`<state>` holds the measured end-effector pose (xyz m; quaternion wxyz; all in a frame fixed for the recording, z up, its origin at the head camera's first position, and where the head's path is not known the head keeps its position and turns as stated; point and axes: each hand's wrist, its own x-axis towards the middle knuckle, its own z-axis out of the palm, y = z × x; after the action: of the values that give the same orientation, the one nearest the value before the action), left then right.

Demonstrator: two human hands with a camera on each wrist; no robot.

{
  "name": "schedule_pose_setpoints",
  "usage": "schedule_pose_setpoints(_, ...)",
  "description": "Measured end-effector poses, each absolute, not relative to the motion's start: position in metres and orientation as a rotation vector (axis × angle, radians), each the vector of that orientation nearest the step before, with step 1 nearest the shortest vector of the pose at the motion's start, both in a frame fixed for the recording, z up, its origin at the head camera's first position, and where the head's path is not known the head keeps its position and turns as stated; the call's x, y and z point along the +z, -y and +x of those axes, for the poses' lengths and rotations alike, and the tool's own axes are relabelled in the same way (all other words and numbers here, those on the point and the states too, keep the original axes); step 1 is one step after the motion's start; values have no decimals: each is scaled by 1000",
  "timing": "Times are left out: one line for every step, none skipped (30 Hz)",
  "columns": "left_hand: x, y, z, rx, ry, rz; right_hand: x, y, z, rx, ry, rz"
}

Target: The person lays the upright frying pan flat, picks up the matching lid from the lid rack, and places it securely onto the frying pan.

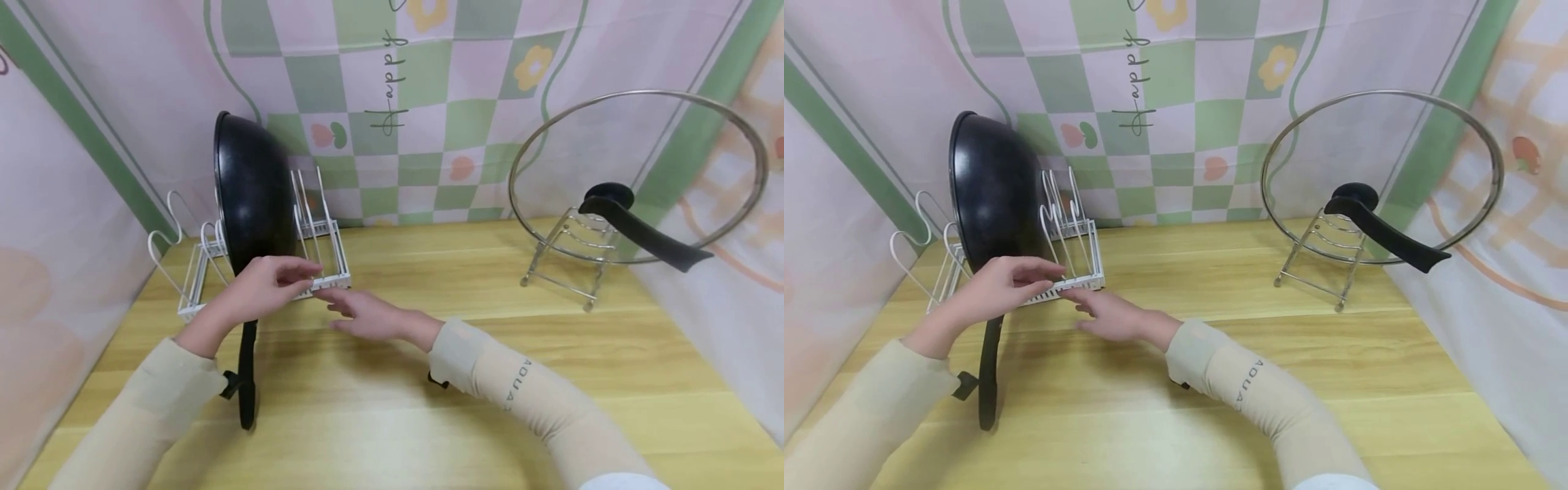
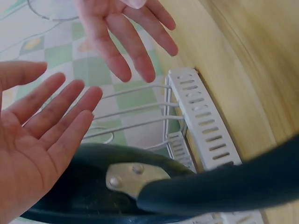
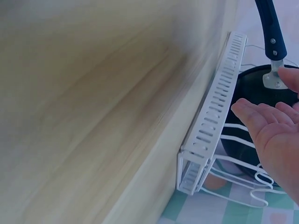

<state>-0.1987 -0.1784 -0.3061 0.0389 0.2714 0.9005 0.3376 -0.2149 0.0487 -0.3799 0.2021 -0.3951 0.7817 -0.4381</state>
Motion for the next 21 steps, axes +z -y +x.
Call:
schedule_pose_setpoints(-307, 181, -199, 1023, -2741, 846, -380, -47, -214, -1235, -2173, -1101)
schedule_pose_setpoints(-308, 184, -199, 1015, -2718, 859, -381, -46, -213, -1245, -2166, -1096)
schedule_pose_setpoints(-309, 187, -199, 1008, -2694, 866, -381, -45, -212, -1252, -2161, -1088)
schedule_pose_setpoints(-310, 190, -200, 1005, -2667, 873, -382, -44, -211, -1257, -2154, -1082)
schedule_pose_setpoints(-311, 193, -201, 1006, -2640, 878, -382, -44, -209, -1258, -2149, -1075)
schedule_pose_setpoints(-312, 196, -201, 1018, -2608, 887, -382, -43, -208, -1255, -2146, -1072)
schedule_pose_setpoints(-313, 198, -201, 1028, -2578, 882, -383, -43, -207, -1251, -2144, -1068)
schedule_pose_setpoints(-313, 201, -201, 1038, -2551, 881, -383, -43, -206, -1246, -2141, -1067)
schedule_pose_setpoints(-313, 203, -201, 1048, -2526, 881, -384, -43, -205, -1241, -2139, -1068)
schedule_pose_setpoints(-314, 205, -201, 1058, -2499, 890, -384, -43, -204, -1236, -2135, -1070)
schedule_pose_setpoints(-314, 207, -200, 1068, -2473, 894, -384, -43, -204, -1231, -2134, -1072)
schedule_pose_setpoints(-314, 210, -199, 1077, -2450, 897, -385, -43, -204, -1225, -2137, -1075)
schedule_pose_setpoints(-314, 212, -198, 1082, -2432, 896, -386, -42, -204, -1222, -2138, -1077)
schedule_pose_setpoints(-314, 215, -197, 1089, -2412, 900, -386, -42, -204, -1220, -2137, -1079)
schedule_pose_setpoints(-314, 218, -196, 1098, -2392, 903, -386, -42, -204, -1217, -2137, -1082)
schedule_pose_setpoints(-314, 221, -195, 1104, -2376, 905, -386, -42, -204, -1217, -2134, -1086)
schedule_pose_setpoints(-314, 225, -195, 1120, -2352, 898, -386, -41, -204, -1220, -2132, -1090)
schedule_pose_setpoints(-314, 229, -194, 1135, -2327, 892, -387, -41, -204, -1223, -2129, -1096)
schedule_pose_setpoints(-313, 233, -194, 1149, -2306, 885, -387, -40, -204, -1228, -2122, -1103)
schedule_pose_setpoints(-312, 237, -194, 1162, -2282, 879, -386, -39, -204, -1231, -2115, -1109)
schedule_pose_setpoints(-311, 241, -193, 1175, -2261, 867, -387, -39, -204, -1234, -2109, -1117)
